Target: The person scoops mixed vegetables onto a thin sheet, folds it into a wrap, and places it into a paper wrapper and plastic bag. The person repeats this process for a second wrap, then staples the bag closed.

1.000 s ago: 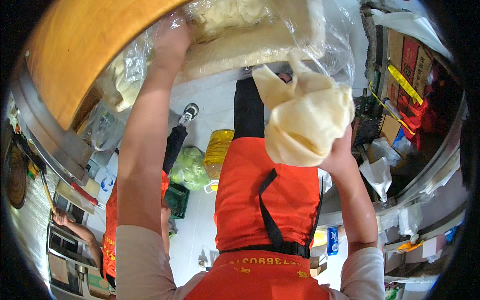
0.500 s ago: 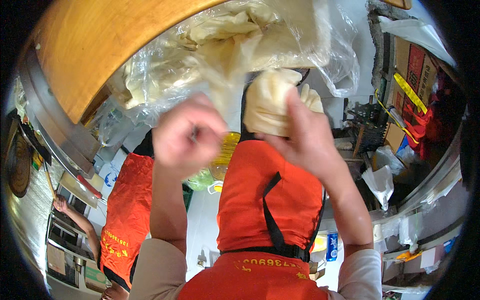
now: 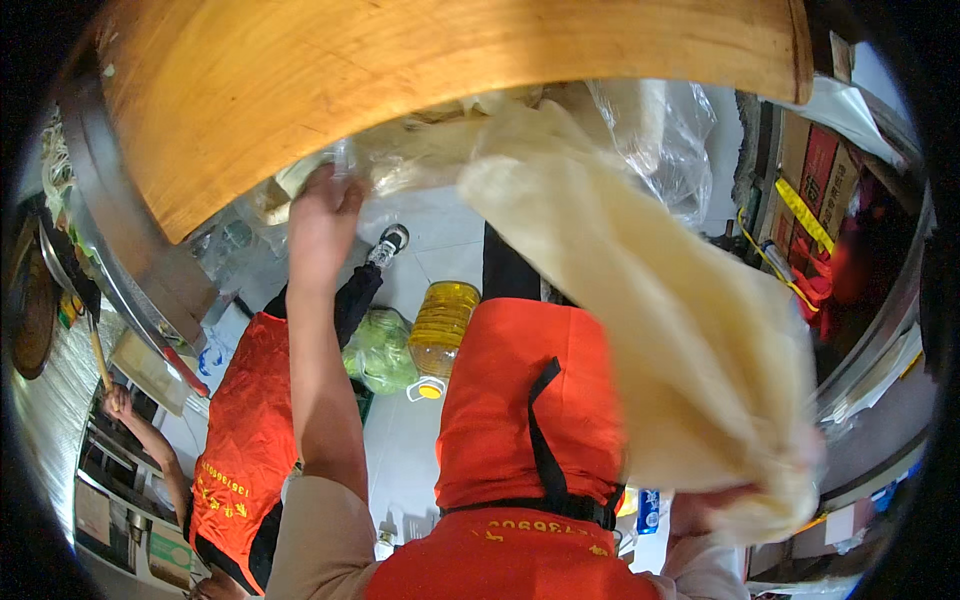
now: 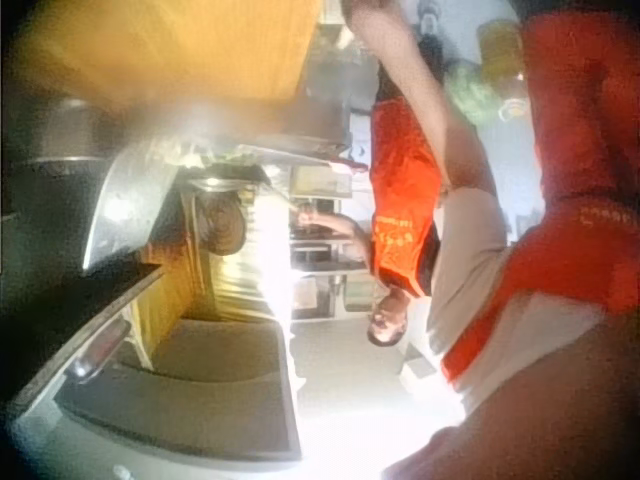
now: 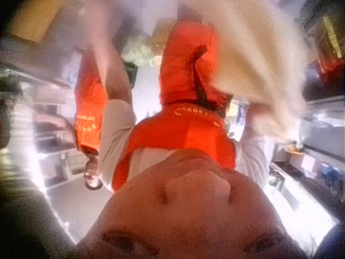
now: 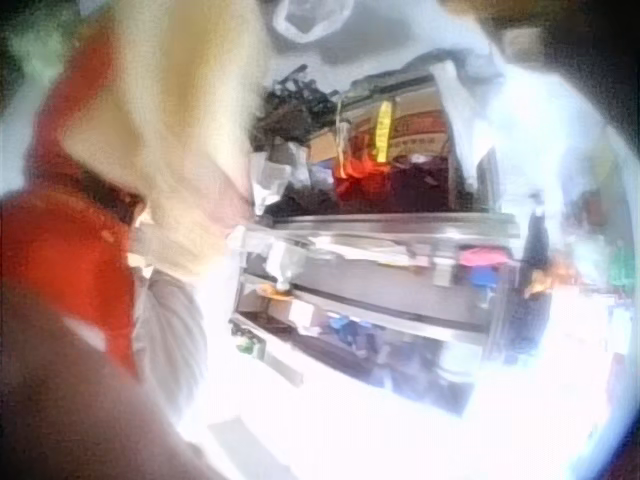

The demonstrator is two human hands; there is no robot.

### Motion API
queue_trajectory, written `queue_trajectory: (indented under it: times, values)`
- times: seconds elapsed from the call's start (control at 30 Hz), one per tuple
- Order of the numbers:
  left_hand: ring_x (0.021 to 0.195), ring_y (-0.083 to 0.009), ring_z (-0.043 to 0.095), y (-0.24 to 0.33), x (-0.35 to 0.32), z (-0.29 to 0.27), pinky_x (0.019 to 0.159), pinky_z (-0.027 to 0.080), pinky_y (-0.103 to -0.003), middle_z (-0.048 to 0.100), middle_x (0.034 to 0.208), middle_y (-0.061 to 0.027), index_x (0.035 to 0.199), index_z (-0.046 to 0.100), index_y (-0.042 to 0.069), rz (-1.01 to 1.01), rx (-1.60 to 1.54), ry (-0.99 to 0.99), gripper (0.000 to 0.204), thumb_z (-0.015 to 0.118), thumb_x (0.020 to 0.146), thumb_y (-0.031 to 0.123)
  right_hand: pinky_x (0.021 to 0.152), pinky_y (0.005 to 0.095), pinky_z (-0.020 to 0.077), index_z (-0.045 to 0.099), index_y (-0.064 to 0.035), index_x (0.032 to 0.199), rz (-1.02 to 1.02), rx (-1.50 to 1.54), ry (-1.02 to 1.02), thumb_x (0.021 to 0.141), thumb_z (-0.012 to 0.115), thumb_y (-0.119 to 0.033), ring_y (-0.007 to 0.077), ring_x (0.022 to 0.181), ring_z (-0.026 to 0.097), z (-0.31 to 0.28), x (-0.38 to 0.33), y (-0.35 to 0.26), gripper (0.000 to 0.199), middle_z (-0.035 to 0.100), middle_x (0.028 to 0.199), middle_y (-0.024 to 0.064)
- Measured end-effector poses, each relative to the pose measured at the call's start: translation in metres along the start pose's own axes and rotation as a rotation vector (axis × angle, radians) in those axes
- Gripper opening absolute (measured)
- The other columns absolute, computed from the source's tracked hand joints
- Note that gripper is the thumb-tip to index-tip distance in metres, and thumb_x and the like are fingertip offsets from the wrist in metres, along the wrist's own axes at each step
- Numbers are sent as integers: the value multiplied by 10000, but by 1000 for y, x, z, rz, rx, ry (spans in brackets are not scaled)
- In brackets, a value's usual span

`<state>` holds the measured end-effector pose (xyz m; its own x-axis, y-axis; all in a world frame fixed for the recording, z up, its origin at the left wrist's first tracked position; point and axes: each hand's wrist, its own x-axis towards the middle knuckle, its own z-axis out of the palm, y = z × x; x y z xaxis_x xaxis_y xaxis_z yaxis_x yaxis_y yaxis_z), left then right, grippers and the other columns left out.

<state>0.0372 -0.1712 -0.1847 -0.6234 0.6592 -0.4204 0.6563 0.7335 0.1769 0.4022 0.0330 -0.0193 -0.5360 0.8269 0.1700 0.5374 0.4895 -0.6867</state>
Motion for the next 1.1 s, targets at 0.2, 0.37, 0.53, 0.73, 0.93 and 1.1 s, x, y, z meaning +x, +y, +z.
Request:
queue_trajectory:
  times: [0.2,0.37,0.53,0.73,0.93,1.1]
  values:
    - [1113,-218,605,194,56,28,1001,454,-379,673,1184,-112,1276,623,133,-11,-996,-523,462,536,973,470,799,399,532,562,4,1158,205,-1113,335,687,855,-185,329,895,650,-136,-12,30,586,623,1105,167]
    - [1133,-250,590,253,112,148,1002,443,-401,649,1212,-125,1282,604,123,93,-574,-347,459,538,964,448,911,426,510,511,25,1271,242,-1365,232,681,869,-226,356,1052,619,-142,-31,36,735,600,1197,208]
    - [1154,-283,576,197,105,129,1002,433,-423,626,1239,-139,1288,584,113,191,-607,-263,459,540,954,425,946,450,479,462,13,1339,305,-1217,190,730,832,-322,376,1090,598,-146,-66,61,787,583,1218,215]
    - [1161,-312,567,238,69,70,990,428,-452,609,1248,-155,1283,568,99,623,-399,-30,447,549,939,384,1082,438,411,420,-15,1414,941,94,846,1028,451,-458,279,1253,495,-104,-90,90,588,490,1371,187]
    - [1223,-336,532,221,148,164,1040,398,-438,574,1315,-185,1322,553,91,481,55,-448,449,556,943,332,1032,390,419,452,-54,1346,853,-304,502,996,510,-487,249,1192,505,-106,-137,92,559,512,1274,132]
    - [1258,-326,517,208,148,164,1069,387,-413,564,1344,-184,1340,546,78,399,-12,-481,454,553,952,315,903,320,420,465,-89,1132,822,-26,442,1030,489,-403,165,994,486,-82,-121,70,332,497,1071,62]
